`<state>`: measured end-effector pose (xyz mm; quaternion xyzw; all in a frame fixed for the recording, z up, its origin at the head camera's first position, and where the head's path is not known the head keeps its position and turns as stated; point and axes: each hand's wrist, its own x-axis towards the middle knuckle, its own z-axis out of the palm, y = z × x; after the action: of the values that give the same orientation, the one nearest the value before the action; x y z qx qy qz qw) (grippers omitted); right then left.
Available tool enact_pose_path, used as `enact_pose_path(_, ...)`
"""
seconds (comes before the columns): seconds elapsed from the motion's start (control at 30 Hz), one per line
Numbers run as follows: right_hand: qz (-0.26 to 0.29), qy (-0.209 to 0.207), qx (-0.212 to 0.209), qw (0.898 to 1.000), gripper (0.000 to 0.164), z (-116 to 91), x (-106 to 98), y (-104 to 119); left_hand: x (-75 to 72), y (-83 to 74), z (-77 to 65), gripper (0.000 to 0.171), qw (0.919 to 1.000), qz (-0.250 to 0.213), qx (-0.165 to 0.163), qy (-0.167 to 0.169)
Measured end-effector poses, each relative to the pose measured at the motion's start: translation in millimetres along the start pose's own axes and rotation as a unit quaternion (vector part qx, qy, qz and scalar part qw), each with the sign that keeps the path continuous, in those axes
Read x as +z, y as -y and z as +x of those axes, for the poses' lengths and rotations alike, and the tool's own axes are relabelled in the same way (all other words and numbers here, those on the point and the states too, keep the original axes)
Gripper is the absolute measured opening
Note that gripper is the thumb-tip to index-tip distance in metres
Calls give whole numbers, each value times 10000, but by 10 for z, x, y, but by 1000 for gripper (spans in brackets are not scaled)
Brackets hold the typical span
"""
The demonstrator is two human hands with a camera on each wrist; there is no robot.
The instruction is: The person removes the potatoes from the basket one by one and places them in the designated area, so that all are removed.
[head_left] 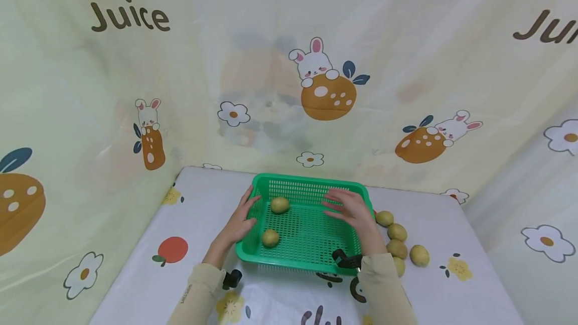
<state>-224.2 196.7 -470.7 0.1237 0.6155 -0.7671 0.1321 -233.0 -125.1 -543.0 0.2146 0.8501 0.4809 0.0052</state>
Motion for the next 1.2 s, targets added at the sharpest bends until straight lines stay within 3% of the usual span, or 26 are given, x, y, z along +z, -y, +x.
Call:
enact_pose_path(0.43, -234, -144, 104, 9996, 52, 364, 481, -251, 2, 16, 31, 67, 9998, 71, 122, -115)
enact_pose_path(0.7, -523, -382, 289, 9975, 42, 538, 576, -410, 10, 51, 10, 67, 10000, 94, 1, -13)
enact_pose_path(1.03, -859, -406, 694, 9931, 52, 672, 761, -500, -7, 45, 13, 67, 9998, 108, 88, -131)
enact_pose_path(1.2, -984, -496, 845, 9903, 49, 678, 797, -608, 22, 33, -12, 67, 9999, 39, 58, -79)
